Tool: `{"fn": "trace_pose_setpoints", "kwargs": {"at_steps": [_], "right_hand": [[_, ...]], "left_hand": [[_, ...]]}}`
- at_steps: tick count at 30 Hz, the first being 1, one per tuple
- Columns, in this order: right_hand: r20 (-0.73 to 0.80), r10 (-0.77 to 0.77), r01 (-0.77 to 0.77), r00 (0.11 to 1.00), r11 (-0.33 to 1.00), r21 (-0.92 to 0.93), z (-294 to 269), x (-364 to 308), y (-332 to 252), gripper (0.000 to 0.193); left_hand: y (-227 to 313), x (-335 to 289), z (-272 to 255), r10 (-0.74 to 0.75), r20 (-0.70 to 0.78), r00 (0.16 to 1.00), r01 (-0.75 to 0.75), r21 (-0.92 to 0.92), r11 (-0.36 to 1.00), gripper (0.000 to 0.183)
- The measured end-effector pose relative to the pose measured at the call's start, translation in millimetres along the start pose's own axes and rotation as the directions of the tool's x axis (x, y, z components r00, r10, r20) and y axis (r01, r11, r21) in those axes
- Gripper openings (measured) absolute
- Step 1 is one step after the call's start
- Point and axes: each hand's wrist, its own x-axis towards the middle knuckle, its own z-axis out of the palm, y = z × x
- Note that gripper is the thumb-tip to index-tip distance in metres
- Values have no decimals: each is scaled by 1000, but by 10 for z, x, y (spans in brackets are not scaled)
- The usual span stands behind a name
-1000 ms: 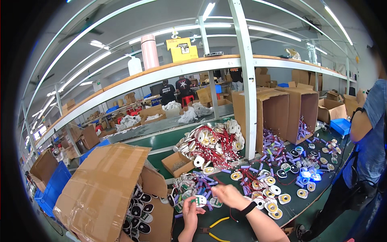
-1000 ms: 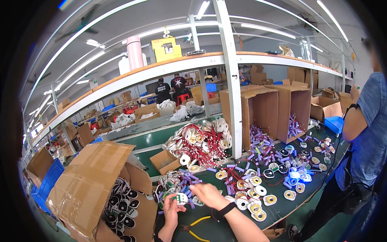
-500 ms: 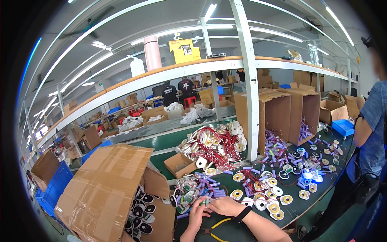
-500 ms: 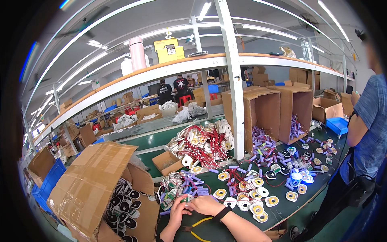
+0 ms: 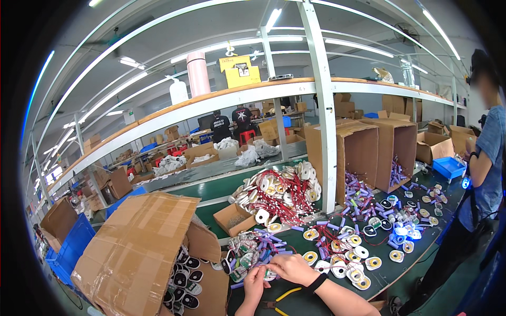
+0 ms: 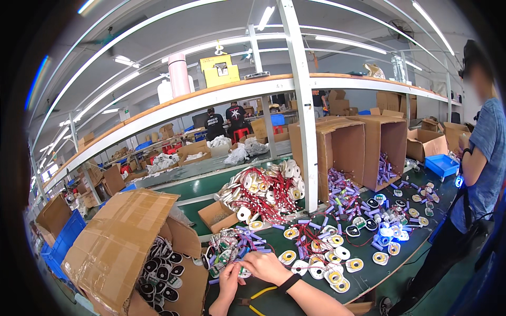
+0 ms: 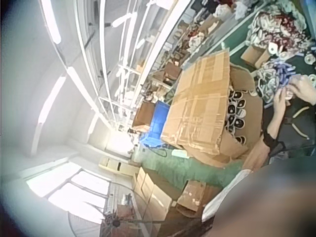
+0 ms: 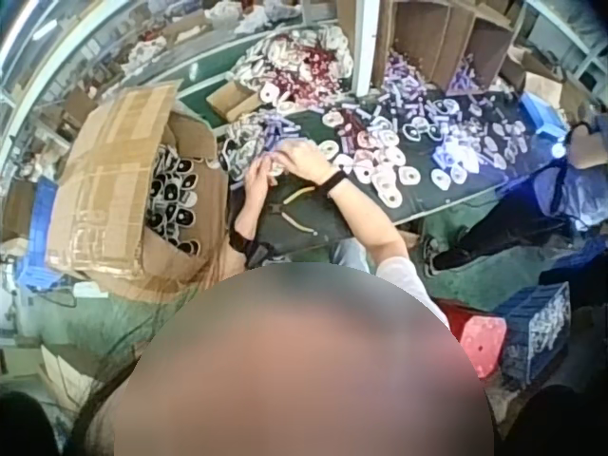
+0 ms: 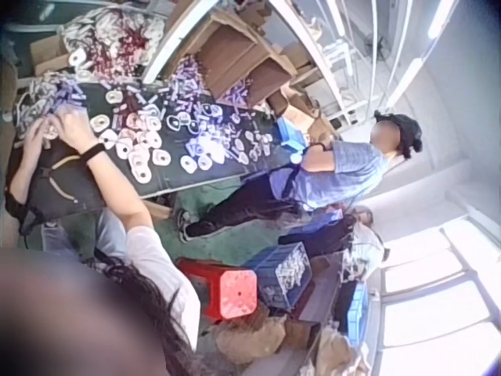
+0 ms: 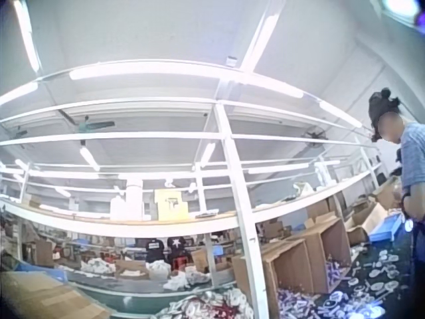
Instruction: Manually assembling or sorting various small electronic components, circular modules, and wiring on a factory workbench.
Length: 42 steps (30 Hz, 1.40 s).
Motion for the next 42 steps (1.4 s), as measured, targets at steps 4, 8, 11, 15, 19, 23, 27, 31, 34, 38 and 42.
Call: {"fn": "trace_pose_setpoints", "kwargs": {"at_steps": [4,8,11,15,19,23,27,31,34,38,42], "right_hand": [[-141,-39,37,989,999,-21,48,20,-21,18],[-136,-174,182,975,982,53,111,2,-67,15],[-163,-187,197,969,979,53,137,-14,-93,14],[-209,-54,107,977,962,253,178,-1,-47,12],[-251,83,4,964,944,329,107,43,-52,10],[-236,153,-101,960,971,219,77,40,-62,10],[-239,97,-74,966,992,100,87,32,-81,7],[-264,-30,6,964,996,-91,136,17,-18,6],[-255,-33,13,966,997,-78,140,9,-20,5],[-265,-66,39,962,994,-104,103,26,-75,5],[-229,-118,72,966,977,-199,98,32,-50,6]], "left_hand": [[-97,13,-23,161,48,986,-166,130,978,13],[-144,7,-60,253,132,958,-282,296,912,9],[-225,15,-92,320,131,939,-345,403,848,7],[-115,3,-25,254,103,962,-274,298,914,8],[-75,22,-7,130,56,990,-133,58,989,17],[-47,35,-7,125,38,991,-124,-18,992,33],[8,1,-14,138,-7,990,-138,-60,989,46],[-18,21,4,193,-16,981,-193,-69,979,50],[-18,15,22,183,9,983,-182,-85,980,51],[-23,-8,-11,159,17,987,-158,-55,986,37],[35,-22,-2,75,44,996,-71,-75,995,24]]}}
